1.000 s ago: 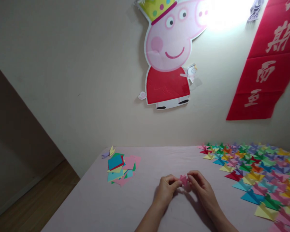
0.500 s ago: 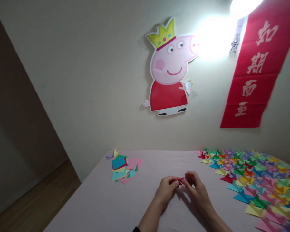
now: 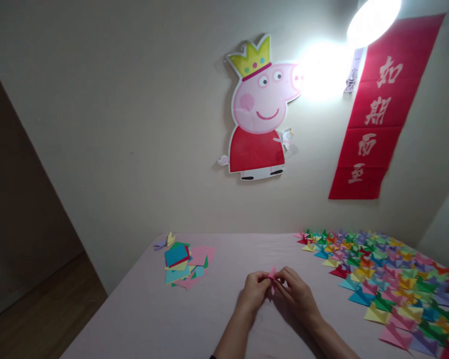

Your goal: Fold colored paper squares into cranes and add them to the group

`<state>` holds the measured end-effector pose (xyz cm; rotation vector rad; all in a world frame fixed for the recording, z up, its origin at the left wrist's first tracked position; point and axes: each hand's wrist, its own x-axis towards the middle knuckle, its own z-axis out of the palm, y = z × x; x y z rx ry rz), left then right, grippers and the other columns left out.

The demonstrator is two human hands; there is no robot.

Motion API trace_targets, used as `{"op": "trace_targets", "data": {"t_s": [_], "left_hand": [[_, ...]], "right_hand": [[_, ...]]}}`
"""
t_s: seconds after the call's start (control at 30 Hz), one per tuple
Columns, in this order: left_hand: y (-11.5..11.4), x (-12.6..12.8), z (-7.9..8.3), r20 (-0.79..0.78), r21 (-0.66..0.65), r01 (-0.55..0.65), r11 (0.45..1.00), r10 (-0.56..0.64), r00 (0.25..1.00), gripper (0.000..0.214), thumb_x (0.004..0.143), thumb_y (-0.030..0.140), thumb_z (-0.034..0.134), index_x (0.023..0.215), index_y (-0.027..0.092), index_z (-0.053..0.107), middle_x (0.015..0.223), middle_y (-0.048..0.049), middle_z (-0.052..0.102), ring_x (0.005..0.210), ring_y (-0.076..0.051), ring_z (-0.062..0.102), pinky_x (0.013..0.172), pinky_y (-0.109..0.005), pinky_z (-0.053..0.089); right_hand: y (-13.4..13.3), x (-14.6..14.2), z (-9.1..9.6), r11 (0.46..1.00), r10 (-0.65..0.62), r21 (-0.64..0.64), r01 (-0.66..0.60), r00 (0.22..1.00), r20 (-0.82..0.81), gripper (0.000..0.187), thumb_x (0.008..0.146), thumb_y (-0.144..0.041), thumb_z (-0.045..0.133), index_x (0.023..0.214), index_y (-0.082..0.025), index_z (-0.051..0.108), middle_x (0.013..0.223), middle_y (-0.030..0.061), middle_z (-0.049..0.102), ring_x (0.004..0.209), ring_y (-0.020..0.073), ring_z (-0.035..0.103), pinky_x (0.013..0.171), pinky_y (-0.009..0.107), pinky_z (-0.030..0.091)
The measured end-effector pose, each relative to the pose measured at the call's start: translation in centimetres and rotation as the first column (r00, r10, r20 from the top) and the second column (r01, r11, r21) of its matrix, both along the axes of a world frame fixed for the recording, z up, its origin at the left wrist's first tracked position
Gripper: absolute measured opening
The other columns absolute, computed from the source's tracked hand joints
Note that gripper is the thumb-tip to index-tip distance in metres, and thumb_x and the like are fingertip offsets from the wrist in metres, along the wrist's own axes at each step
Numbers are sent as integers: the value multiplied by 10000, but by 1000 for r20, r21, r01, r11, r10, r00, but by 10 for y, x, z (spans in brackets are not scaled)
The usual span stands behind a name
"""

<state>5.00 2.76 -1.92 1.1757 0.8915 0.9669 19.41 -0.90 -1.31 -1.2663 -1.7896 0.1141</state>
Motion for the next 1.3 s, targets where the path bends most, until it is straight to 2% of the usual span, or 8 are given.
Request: {"op": "trace_targets", "data": {"t_s": [0.17, 0.27, 0.37, 0.5, 0.67, 0.97, 1.17, 1.3], "left_hand": [[4, -1, -3, -25, -8, 18, 1000, -18, 1000, 302, 645, 346, 674, 815, 103, 733, 681, -38, 642, 594, -122, 499, 554, -234, 334], [8, -1, -8, -60, -31, -8, 999, 6, 998, 307, 656, 311, 675, 887, 111, 712, 662, -14, 622, 544, -102, 469, 517, -223, 318], [11, -2, -9, -91, -50, -42, 998, 38, 995, 314, 695, 306, 650, 949, 125, 683, 747, -20, 640, 525, -86, 477, 501, -215, 347], [8, -2, -6, -147, -20, -102, 995, 98, 984, 258, 769, 321, 598, 950, 156, 679, 816, -24, 653, 530, -83, 501, 488, -206, 375], [3, -1, -4, -202, 25, -131, 991, 133, 970, 213, 817, 333, 577, 916, 186, 696, 812, -21, 667, 555, -95, 523, 505, -203, 395], [2, -2, -8, -254, 65, -125, 990, 138, 957, 205, 821, 316, 556, 918, 220, 708, 818, -18, 685, 611, -130, 572, 543, -224, 420], [1, -3, -9, -265, 86, -124, 988, 143, 953, 202, 817, 315, 557, 916, 229, 711, 820, -14, 689, 606, -133, 576, 551, -236, 419], [0, -3, -7, -252, 90, -140, 986, 158, 955, 192, 808, 296, 567, 898, 215, 716, 788, -14, 684, 593, -126, 570, 531, -227, 422]], "right_hand": [[4, 5, 6, 994, -110, 28, 106, 955, 275, 266, 937, -326, 475, 720, -225, 590, 726, 25, 615, 706, 182, 571, 651, 273, 459], [10, 33, 26, 985, -154, -8, 172, 901, 405, 274, 918, -327, 494, 691, -222, 607, 716, 33, 624, 739, 200, 549, 687, 297, 433], [25, 80, 52, 887, -303, -111, 449, 745, 595, 248, 878, -347, 543, 711, -226, 682, 813, 50, 664, 844, 229, 543, 762, 326, 406], [54, 132, 68, 764, -428, -117, 635, 634, 644, 223, 809, -294, 581, 682, -212, 745, 857, 107, 665, 899, 300, 519, 750, 388, 357], [79, 145, 51, 684, -461, -104, 722, 539, 705, 292, 841, -273, 534, 684, -188, 765, 971, 148, 669, 987, 330, 504, 776, 412, 340], [94, 151, 21, 661, -444, -85, 745, 480, 757, 333, 873, -279, 494, 773, -142, 781, 1039, 192, 650, 1030, 358, 496, 813, 435, 318], [93, 149, 17, 661, -457, -86, 745, 491, 741, 333, 868, -283, 487, 754, -156, 773, 1040, 195, 651, 1035, 362, 492, 825, 442, 313], [91, 145, 26, 653, -483, -95, 752, 510, 712, 272, 834, -254, 522, 730, -150, 751, 1008, 198, 656, 1035, 371, 505, 831, 452, 325]]}}
